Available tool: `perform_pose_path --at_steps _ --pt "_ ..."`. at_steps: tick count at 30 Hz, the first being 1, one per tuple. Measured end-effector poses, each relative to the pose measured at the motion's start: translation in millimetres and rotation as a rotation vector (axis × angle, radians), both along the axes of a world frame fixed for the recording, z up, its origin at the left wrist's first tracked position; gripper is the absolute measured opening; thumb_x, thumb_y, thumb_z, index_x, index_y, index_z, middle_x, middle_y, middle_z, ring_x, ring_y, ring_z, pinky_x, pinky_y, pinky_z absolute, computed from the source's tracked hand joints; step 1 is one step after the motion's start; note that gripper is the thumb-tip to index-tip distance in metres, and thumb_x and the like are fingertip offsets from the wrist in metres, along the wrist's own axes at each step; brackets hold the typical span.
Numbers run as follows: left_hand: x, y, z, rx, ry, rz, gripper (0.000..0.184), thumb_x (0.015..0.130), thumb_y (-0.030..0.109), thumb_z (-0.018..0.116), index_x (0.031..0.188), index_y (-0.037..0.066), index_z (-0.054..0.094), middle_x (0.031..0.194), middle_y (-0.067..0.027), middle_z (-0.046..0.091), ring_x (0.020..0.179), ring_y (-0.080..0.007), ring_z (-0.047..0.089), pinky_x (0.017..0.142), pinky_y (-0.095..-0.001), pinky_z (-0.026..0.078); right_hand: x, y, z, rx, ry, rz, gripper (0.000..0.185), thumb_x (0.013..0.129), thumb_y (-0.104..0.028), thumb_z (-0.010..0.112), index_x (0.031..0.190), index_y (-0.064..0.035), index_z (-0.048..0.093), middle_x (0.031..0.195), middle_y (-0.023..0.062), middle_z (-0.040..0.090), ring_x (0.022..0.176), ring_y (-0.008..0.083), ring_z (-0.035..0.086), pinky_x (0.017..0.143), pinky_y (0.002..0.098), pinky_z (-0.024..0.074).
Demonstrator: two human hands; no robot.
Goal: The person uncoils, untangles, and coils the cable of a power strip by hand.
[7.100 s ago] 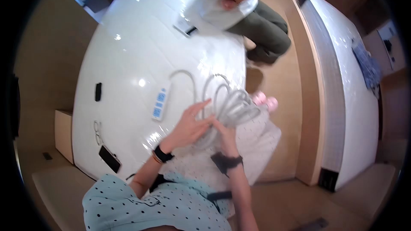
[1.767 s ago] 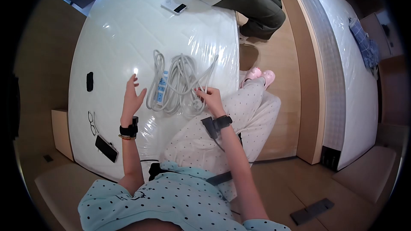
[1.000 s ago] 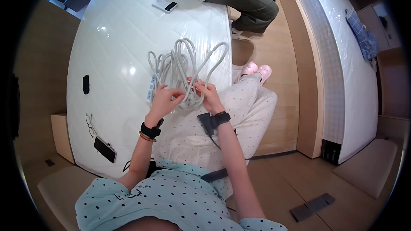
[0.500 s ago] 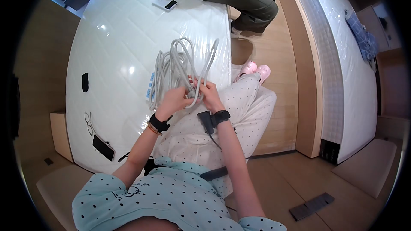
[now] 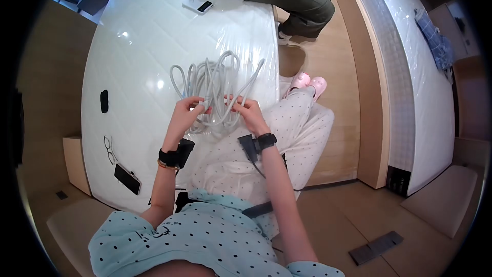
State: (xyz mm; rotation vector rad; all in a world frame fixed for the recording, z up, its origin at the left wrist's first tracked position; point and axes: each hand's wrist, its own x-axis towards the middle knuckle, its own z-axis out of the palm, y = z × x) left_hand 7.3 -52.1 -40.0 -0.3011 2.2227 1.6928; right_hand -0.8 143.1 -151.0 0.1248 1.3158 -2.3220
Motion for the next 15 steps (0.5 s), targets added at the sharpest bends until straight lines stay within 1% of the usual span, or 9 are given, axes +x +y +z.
perform_pose_path --at_steps 2,4,5,8,10,11,13,15 --pt "0 -4 5 0.170 -0.101 -0.025 0.032 0.082 0.010 0.053 0.108 -0.007 0.058 0.088 -0.0115 0.067 0.078 -0.0170 0.065 0.074 -0.0267 0.049 0 0 0 0.022 0.020 0.036 0.030 0.085 -0.006 0.054 0.113 0.0063 0.058 0.118 0.0101 0.059 0.105 0.0175 0.057 0.092 0.0285 0.0414" --pt "0 -7 -2 0.314 -0.150 -0.061 0.032 0.082 0.009 0.054 0.110 -0.006 0.056 0.095 -0.0123 0.066 0.085 -0.0183 0.064 0.078 -0.0274 0.048 0 3 3 0.034 0.046 0.091 0.034 0.084 -0.005 0.053 0.115 0.0066 0.056 0.120 0.0105 0.058 0.106 0.0176 0.056 0.092 0.0282 0.0410" --pt "0 -8 -4 0.385 -0.177 -0.080 0.033 0.081 0.008 0.054 0.111 -0.006 0.055 0.098 -0.0127 0.065 0.088 -0.0190 0.064 0.080 -0.0278 0.048 1 3 2 -0.004 0.018 0.083 0.036 0.083 -0.006 0.053 0.117 0.0065 0.055 0.120 0.0108 0.057 0.107 0.0179 0.056 0.093 0.0283 0.0406" --pt "9 -6 -4 0.635 -0.137 -0.132 0.041 0.078 0.006 0.060 0.116 -0.003 0.052 0.103 -0.0125 0.062 0.096 -0.0192 0.060 0.083 -0.0296 0.046 -1 2 -6 -0.081 -0.033 0.021 0.041 0.083 -0.011 0.053 0.121 0.0061 0.051 0.120 0.0116 0.056 0.109 0.0189 0.054 0.094 0.0288 0.0397" --pt "11 -2 3 0.755 -0.111 -0.245 0.046 0.074 0.006 0.064 0.117 -0.001 0.052 0.102 -0.0109 0.061 0.097 -0.0191 0.058 0.086 -0.0298 0.045 -3 -1 -11 -0.091 -0.041 -0.065 0.044 0.085 -0.016 0.053 0.124 0.0056 0.048 0.119 0.0119 0.056 0.109 0.0198 0.053 0.094 0.0295 0.0393" --pt "11 0 7 0.813 -0.096 -0.298 0.048 0.072 0.005 0.066 0.118 -0.001 0.051 0.101 -0.0101 0.061 0.097 -0.0190 0.057 0.087 -0.0299 0.044 -3 1 -12 -0.139 -0.111 -0.084 0.044 0.087 -0.019 0.052 0.124 0.0051 0.048 0.117 0.0118 0.057 0.108 0.0196 0.054 0.093 0.0297 0.0396" --pt "12 4 10 0.757 -0.027 -0.351 0.051 0.071 0.006 0.068 0.118 0.000 0.052 0.099 -0.0092 0.060 0.096 -0.0182 0.056 0.089 -0.0295 0.042 -6 2 -1 -0.236 -0.248 -0.118 0.044 0.090 -0.024 0.050 0.124 0.0041 0.048 0.115 0.0115 0.058 0.105 0.0193 0.055 0.092 0.0301 0.0402" --pt "11 6 17 0.666 0.028 -0.416 0.052 0.070 0.006 0.069 0.119 0.000 0.053 0.098 -0.0085 0.060 0.095 -0.0176 0.056 0.090 -0.0293 0.041 -6 -2 -5 -0.204 -0.255 -0.192 0.043 0.092 -0.025 0.050 0.124 0.0032 0.048 0.111 0.0107 0.059 0.101 0.0178 0.056 0.087 0.0294 0.0416"
